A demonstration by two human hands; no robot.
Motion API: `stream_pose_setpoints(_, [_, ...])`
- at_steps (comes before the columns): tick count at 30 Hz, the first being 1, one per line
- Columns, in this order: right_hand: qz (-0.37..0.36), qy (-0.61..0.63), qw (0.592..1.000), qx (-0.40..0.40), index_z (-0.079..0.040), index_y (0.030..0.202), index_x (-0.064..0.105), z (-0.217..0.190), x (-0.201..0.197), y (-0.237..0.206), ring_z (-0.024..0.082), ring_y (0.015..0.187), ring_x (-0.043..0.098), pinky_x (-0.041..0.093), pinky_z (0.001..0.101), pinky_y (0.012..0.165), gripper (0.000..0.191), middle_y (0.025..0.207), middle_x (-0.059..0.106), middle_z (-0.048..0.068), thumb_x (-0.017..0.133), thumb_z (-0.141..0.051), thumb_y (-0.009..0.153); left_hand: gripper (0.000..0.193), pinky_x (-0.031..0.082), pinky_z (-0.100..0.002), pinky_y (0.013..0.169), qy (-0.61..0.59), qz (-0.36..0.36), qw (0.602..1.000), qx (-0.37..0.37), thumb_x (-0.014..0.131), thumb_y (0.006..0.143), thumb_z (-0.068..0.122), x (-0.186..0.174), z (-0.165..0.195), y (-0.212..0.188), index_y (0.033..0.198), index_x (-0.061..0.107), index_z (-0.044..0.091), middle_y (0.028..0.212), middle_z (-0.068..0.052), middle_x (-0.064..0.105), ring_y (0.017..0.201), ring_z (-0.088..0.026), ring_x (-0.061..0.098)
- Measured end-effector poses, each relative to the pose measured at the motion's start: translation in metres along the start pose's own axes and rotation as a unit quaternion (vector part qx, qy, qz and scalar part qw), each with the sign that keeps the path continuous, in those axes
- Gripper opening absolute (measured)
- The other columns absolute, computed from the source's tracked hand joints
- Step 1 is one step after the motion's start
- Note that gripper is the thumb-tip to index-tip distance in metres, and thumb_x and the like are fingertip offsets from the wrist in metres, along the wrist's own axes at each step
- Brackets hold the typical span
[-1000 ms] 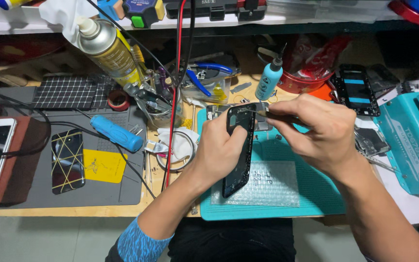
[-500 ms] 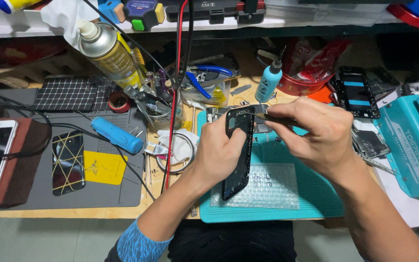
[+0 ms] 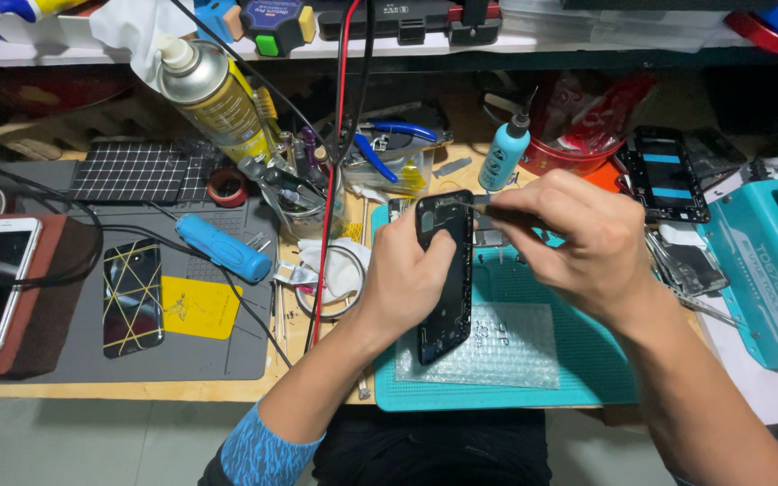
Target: The person uses a screwdriver to remove screws from the back of a smartphone. They then use tweezers to lift and remove the back cover and internal components, placing them on the workbench.
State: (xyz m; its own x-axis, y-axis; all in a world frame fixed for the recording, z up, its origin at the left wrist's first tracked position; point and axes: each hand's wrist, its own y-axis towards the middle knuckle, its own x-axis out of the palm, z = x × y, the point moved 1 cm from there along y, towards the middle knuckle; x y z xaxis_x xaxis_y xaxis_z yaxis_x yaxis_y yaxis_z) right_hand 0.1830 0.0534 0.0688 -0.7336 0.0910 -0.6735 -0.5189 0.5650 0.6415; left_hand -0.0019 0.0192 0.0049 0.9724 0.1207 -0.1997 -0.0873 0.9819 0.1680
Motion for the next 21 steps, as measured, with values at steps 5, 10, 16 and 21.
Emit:
stream_pose_setpoints(5, [0.014,-0.005,1.000,-0.009,-0.001,0.099,0.075,-0.004,-0.023,0.004,0.021,0.083,0.072,0.058,0.0308,0.073,0.018,0.094,0.073,0.013,0.080,0.005,0.082,0.035,0.054,-0.027,0.081,-0.086,0.043,0.994,0.049,0.054,0.091,0.004,0.001,-0.009,0.008,0.123,0.063,-0.004,0.095,-0.008,0.072,0.085,-0.011,0.066])
stream_pose_setpoints(10, [0.076,-0.065,0.995,0.006,0.004,0.102,0.075,-0.008,-0.039,0.004,0.020,0.079,0.069,0.052,0.0276,0.068,0.016,0.093,0.072,0.016,0.085,0.005,0.090,0.031,0.058,-0.030,0.086,-0.262,-0.006,0.965,-0.002,0.052,0.092,-0.003,-0.008,-0.010,0.013,0.119,0.066,-0.009,0.107,-0.015,0.075,0.094,-0.018,0.071])
stream_pose_setpoints(16, [0.109,-0.050,0.989,0.091,0.005,0.106,0.076,-0.003,-0.030,-0.002,0.016,0.075,0.067,0.047,0.0230,0.061,0.013,0.090,0.072,0.015,0.084,0.001,0.097,0.036,0.064,-0.039,0.079,-0.452,-0.104,0.882,-0.085,0.045,0.092,-0.003,-0.009,0.009,0.007,0.123,0.061,-0.012,0.108,-0.021,0.073,0.088,-0.029,0.075])
stream_pose_setpoints(21, [0.100,0.085,0.974,0.184,0.002,0.113,0.070,0.008,-0.016,-0.012,0.006,0.078,0.067,0.052,0.0183,0.067,0.012,0.093,0.069,0.003,0.068,-0.005,0.103,0.038,0.064,-0.040,0.081,-0.452,-0.140,0.876,-0.090,0.044,0.095,-0.002,-0.009,0.020,0.002,0.126,0.061,-0.014,0.109,-0.022,0.073,0.089,-0.030,0.075])
